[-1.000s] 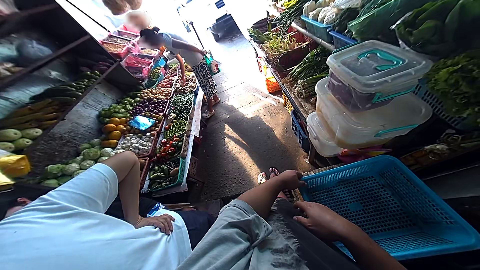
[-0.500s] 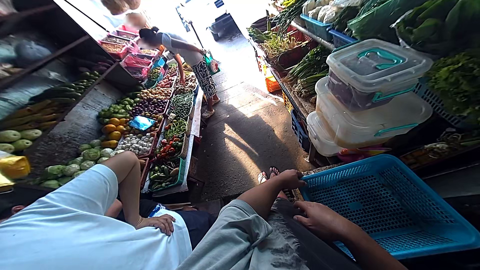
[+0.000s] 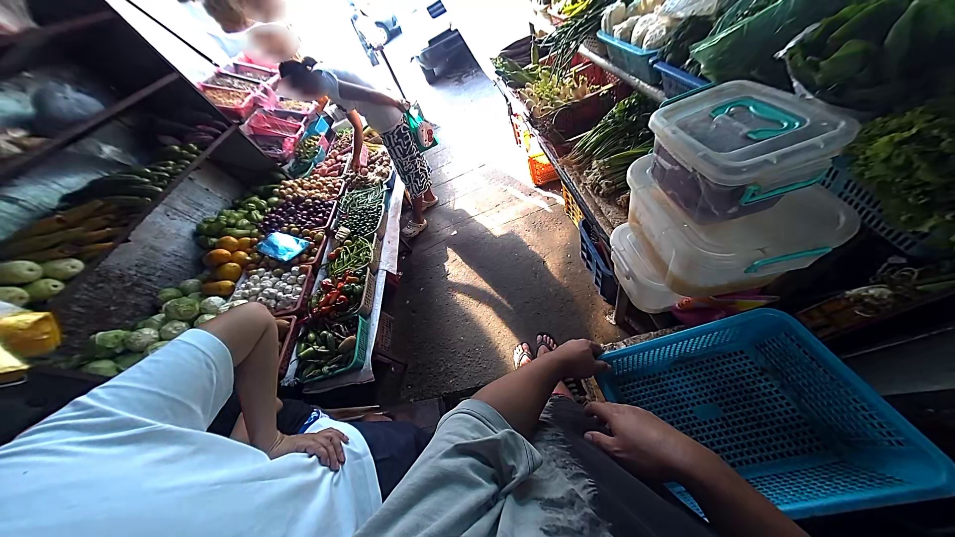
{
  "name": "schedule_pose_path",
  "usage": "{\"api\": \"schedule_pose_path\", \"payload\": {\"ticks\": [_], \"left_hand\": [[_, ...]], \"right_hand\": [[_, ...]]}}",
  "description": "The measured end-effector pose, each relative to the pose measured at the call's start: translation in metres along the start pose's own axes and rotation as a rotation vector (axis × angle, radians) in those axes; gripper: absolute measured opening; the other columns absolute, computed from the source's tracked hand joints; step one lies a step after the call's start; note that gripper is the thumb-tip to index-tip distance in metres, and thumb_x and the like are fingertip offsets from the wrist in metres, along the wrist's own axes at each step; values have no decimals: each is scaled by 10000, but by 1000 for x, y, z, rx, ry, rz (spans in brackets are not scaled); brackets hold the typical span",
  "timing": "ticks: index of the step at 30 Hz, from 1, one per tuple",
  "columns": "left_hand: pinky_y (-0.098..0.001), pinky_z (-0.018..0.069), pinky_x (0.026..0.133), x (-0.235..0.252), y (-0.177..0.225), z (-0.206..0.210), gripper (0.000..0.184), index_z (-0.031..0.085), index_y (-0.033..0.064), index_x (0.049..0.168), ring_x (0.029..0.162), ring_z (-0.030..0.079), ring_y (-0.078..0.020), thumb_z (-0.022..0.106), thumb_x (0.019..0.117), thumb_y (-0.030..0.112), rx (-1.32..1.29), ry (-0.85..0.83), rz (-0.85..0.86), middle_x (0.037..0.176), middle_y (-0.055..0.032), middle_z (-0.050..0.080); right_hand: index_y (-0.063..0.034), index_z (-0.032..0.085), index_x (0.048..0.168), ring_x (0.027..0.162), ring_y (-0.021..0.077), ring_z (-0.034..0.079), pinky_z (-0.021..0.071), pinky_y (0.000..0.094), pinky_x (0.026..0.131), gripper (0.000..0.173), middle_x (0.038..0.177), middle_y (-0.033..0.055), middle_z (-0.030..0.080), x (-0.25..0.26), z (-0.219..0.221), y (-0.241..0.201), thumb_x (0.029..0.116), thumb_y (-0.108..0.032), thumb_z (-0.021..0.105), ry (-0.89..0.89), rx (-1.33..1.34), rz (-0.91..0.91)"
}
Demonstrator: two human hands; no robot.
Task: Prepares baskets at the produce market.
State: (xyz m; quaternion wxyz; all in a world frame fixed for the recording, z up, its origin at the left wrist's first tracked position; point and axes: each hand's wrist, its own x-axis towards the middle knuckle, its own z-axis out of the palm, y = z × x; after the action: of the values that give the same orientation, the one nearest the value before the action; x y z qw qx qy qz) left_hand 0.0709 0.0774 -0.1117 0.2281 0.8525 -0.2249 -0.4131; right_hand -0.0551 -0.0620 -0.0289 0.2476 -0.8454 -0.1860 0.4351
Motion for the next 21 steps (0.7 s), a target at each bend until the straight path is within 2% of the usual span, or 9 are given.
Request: {"api": "schedule_pose_path", "payload": {"ticks": [5, 13, 17, 21], "left_hand": [[-565, 536, 854, 0, -1, 1, 375, 673, 2, 1075, 943, 683, -322, 584, 1027, 364, -13, 14, -2, 987, -185, 695], [-577, 527, 865, 3, 1, 1, 368, 677, 2, 1071, 969, 679, -331, 592, 1021, 356, 29, 0, -20, 1004, -190, 696], [-642, 539, 856, 3, 34, -6, 359, 703, 43, 1058, 1022, 691, -368, 642, 963, 384, 234, 1, -90, 1026, -183, 718], [-655, 545, 844, 6, 71, -9, 321, 699, 77, 1117, 1069, 688, -376, 674, 908, 319, 352, -3, -132, 1087, -174, 722]], "right_hand": [[-149, 568, 1446, 1277, 284, 623, 465, 546, 1107, 545, 1355, 104, 664, -1, 0, -1, 1036, -505, 521, 0, -2, 5], [-141, 560, 1452, 1289, 282, 618, 461, 537, 1113, 557, 1354, 110, 665, -1, -1, -1, 1035, -509, 523, -6, -2, 4], [-132, 567, 1444, 1284, 298, 619, 463, 548, 1108, 557, 1341, 133, 666, -2, -3, 1, 1032, -505, 524, -1, 20, 6], [-121, 580, 1438, 1286, 333, 617, 462, 585, 1098, 551, 1343, 153, 667, -8, -8, 0, 1031, -490, 540, -1, 66, 24]]}}
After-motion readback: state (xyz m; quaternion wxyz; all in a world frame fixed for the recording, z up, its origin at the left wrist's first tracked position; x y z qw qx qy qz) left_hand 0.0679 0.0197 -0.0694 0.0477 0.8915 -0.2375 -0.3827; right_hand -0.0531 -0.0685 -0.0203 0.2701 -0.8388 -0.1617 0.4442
